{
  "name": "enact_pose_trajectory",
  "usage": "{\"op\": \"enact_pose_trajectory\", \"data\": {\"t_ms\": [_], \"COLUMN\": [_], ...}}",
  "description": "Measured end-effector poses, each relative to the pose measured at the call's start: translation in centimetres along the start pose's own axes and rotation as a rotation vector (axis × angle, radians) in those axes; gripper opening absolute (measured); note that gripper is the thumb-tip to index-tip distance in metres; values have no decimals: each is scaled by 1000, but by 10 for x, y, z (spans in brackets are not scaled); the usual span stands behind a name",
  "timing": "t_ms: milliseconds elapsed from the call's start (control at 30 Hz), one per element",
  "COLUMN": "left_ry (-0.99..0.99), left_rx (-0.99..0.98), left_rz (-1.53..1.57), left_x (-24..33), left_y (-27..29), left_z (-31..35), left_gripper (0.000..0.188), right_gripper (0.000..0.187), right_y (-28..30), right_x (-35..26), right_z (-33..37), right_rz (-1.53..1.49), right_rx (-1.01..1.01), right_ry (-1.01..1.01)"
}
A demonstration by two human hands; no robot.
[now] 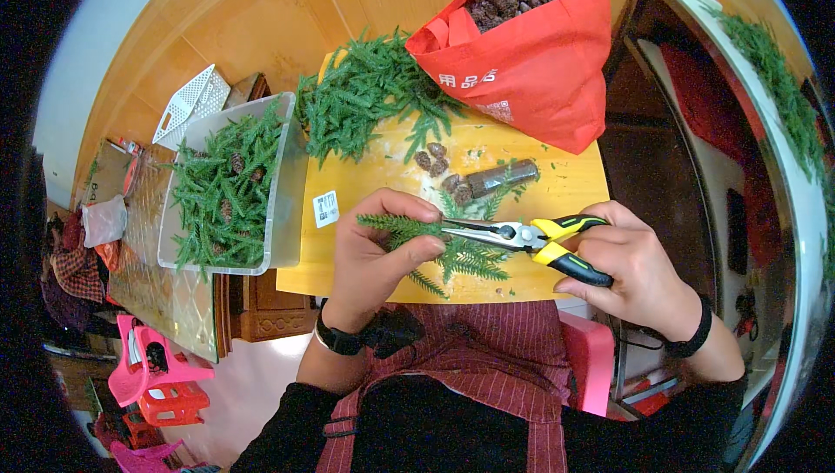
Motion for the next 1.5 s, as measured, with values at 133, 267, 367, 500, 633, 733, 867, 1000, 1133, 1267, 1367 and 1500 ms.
{"op": "enact_pose_trajectory", "data": {"t_ms": [133,267,367,500,633,733,867,1000,1133,1267,1367,1500], "left_ry": [-24,14,43,57,8,29,167,256,227,247,256,270], "left_rx": [-38,-37,-25,-29,-34,-5,51,37,2,-29,-32,-46], "left_rz": [-24,-19,22,44,-8,24,153,195,225,247,243,236], "left_x": [2,-2,-4,-5,-3,-4,-14,-24,-26,-30,-29,-30], "left_y": [-2,-2,-3,-3,-2,-4,-5,-3,-3,-4,-4,-4], "left_z": [-1,0,0,0,-1,-1,3,8,8,8,8,9], "left_gripper": [25,25,25,24,23,22,20,20,21,23,23,23], "right_gripper": [34,33,33,32,30,31,27,29,32,32,29,30], "right_y": [0,-1,1,0,0,2,2,-6,-2,0,2,-3], "right_x": [3,2,5,5,-1,1,3,7,3,5,1,9], "right_z": [-1,-2,-4,-4,-3,2,2,-5,-4,-6,-9,-9], "right_rz": [-39,-32,-45,-6,93,203,267,58,81,90,106,26], "right_rx": [-43,-18,-28,-35,12,149,139,-38,-19,-18,-8,-90], "right_ry": [-21,16,-14,-10,37,35,23,27,79,83,106,83]}}
Point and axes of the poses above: each hand's wrist, its own z-axis away from the middle knuckle, its own y-axis out of the back of the hand, x = y × z, the point moved 9 cm from there along -z, towards the middle knuckle, and after that the axes turned 15 degrees about -y, right-handed, at the moved point
